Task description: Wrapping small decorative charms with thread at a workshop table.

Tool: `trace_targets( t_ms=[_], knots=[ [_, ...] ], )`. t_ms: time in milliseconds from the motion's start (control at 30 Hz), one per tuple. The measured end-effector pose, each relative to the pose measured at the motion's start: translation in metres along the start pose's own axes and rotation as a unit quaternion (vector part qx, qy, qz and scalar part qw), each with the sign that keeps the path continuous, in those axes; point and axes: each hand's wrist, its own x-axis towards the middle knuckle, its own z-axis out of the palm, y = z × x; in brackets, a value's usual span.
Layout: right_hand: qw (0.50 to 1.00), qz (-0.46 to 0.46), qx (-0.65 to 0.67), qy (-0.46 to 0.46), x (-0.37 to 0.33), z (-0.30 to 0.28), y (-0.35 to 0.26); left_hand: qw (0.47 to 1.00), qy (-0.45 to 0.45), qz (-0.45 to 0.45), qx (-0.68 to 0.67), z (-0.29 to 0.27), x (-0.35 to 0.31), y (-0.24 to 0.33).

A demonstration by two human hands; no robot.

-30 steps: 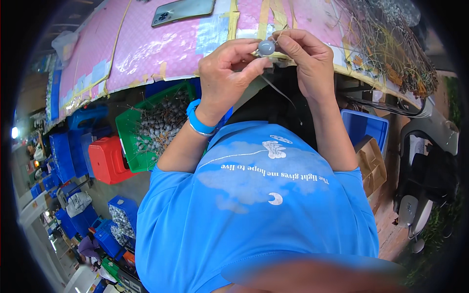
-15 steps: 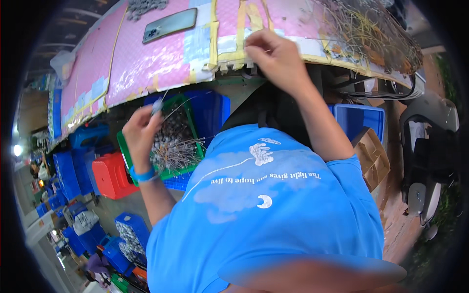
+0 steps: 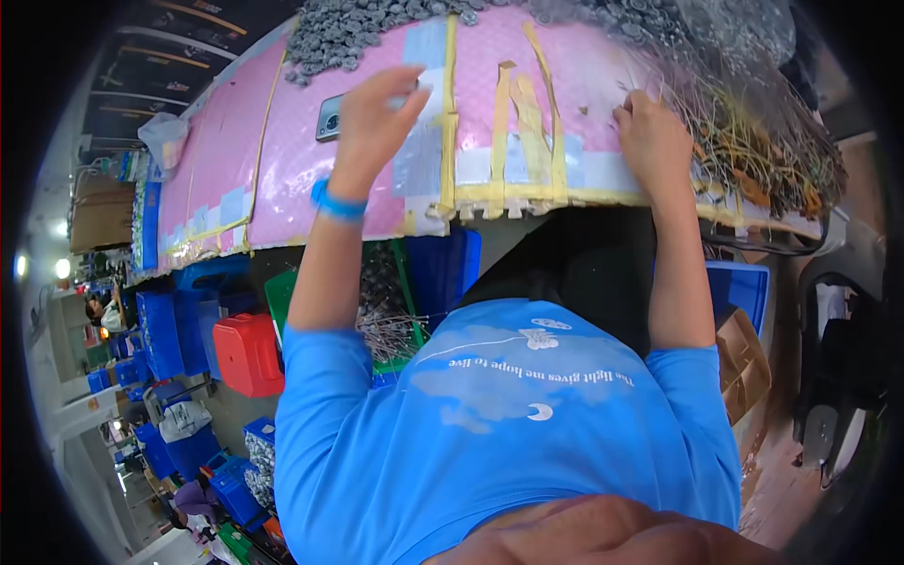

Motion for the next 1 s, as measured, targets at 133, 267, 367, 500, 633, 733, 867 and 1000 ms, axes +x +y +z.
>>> trace_targets(
  t_ms=[133, 267, 367, 500, 633, 733, 867, 1000],
  knots=[
    [0.99, 0.001, 0.139, 0.007, -0.002, -0.006, -0.003, 0.995, 0.025, 0.066, 0.07, 0.059, 0.1, -0.026],
    [0.869, 0.078, 0.488, -0.016, -0.006, -0.011, -0.02, 0.984, -0.029, 0.084, 0.152, 0.092, 0.135, -0.028],
    [0.796, 0.11, 0.593, -0.056, -0.005, -0.003, -0.028, 0.99, -0.017, 0.093, 0.1, 0.095, 0.131, -0.024],
    [0.753, 0.092, 0.648, -0.064, -0.01, -0.001, -0.032, 0.952, -0.093, -0.073, -0.283, 0.075, 0.084, 0.011],
    [0.736, 0.04, 0.673, -0.06, -0.022, -0.005, -0.041, 0.848, -0.17, -0.185, -0.467, 0.05, 0.001, 0.047],
    [0.753, 0.029, 0.652, -0.078, -0.038, -0.016, -0.053, 0.744, -0.179, -0.248, -0.595, 0.047, -0.034, 0.071],
    [0.76, 0.031, 0.642, -0.101, -0.059, -0.02, -0.061, 0.715, -0.155, -0.241, -0.637, 0.046, -0.049, 0.075],
    [0.778, 0.033, 0.619, -0.098, -0.075, -0.03, -0.065, 0.798, -0.171, -0.236, -0.527, 0.045, -0.054, 0.076]
  ],
)
